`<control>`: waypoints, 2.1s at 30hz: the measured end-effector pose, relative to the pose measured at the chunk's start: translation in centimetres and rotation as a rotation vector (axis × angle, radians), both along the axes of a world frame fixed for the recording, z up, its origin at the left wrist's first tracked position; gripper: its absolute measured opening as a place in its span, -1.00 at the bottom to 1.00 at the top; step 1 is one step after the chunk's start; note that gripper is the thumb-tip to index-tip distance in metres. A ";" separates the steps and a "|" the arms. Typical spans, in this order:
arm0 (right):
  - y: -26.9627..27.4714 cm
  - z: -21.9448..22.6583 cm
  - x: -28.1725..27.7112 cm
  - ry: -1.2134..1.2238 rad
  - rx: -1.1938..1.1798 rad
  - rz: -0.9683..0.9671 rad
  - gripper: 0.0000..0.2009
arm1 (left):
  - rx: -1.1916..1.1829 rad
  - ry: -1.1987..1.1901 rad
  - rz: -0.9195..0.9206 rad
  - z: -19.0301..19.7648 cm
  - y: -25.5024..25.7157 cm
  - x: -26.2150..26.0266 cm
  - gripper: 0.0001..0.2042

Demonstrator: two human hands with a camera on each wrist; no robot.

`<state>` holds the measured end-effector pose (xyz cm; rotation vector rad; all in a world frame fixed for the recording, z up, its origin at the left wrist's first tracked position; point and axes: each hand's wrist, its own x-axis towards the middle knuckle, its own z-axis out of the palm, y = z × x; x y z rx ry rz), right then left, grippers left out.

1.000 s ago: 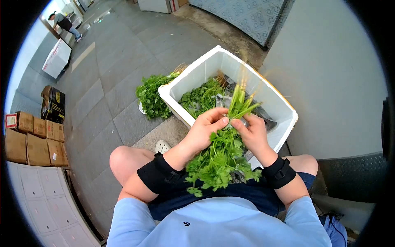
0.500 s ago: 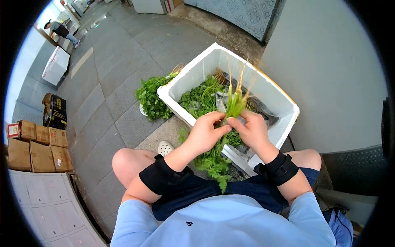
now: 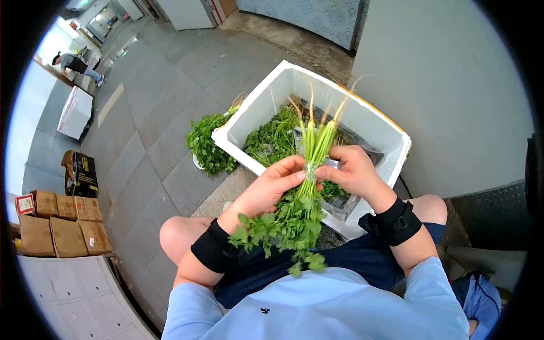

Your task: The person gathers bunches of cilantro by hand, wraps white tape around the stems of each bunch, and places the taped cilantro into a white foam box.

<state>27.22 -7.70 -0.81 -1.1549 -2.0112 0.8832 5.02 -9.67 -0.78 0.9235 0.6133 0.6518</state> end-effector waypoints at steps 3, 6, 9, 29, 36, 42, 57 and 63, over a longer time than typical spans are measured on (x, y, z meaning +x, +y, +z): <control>-0.4 0.7 0.2 -0.094 -0.082 0.003 -0.67 | 0.175 0.176 0.081 -0.2 -0.5 0.5 -0.76; -0.6 0.5 -0.1 -0.145 0.040 -0.049 -0.63 | 0.262 0.195 0.120 -0.5 -0.3 0.1 -0.76; -0.9 0.3 -0.8 -0.194 0.085 -0.085 -0.64 | 0.242 0.254 0.137 -0.5 -0.4 0.5 -0.78; -1.3 1.2 -1.1 -0.252 0.216 -0.148 -0.65 | 0.377 0.289 0.329 -1.2 -0.9 1.6 -0.79; -0.8 0.7 -0.9 -0.216 0.270 -0.094 -0.73 | 0.093 0.085 0.402 -2.9 0.0 1.5 -0.70; -0.8 1.4 -0.5 -0.157 0.355 -0.080 -0.75 | -0.085 -0.076 0.247 -2.0 0.0 0.5 -0.70; -1.3 0.9 -1.5 -0.245 0.351 -0.139 -0.77 | 0.125 0.130 0.388 -1.8 -0.6 1.8 -0.81; -0.9 0.9 -1.1 -0.228 0.364 -0.077 -0.77 | 0.000 0.050 0.246 -1.9 -0.3 1.2 -0.77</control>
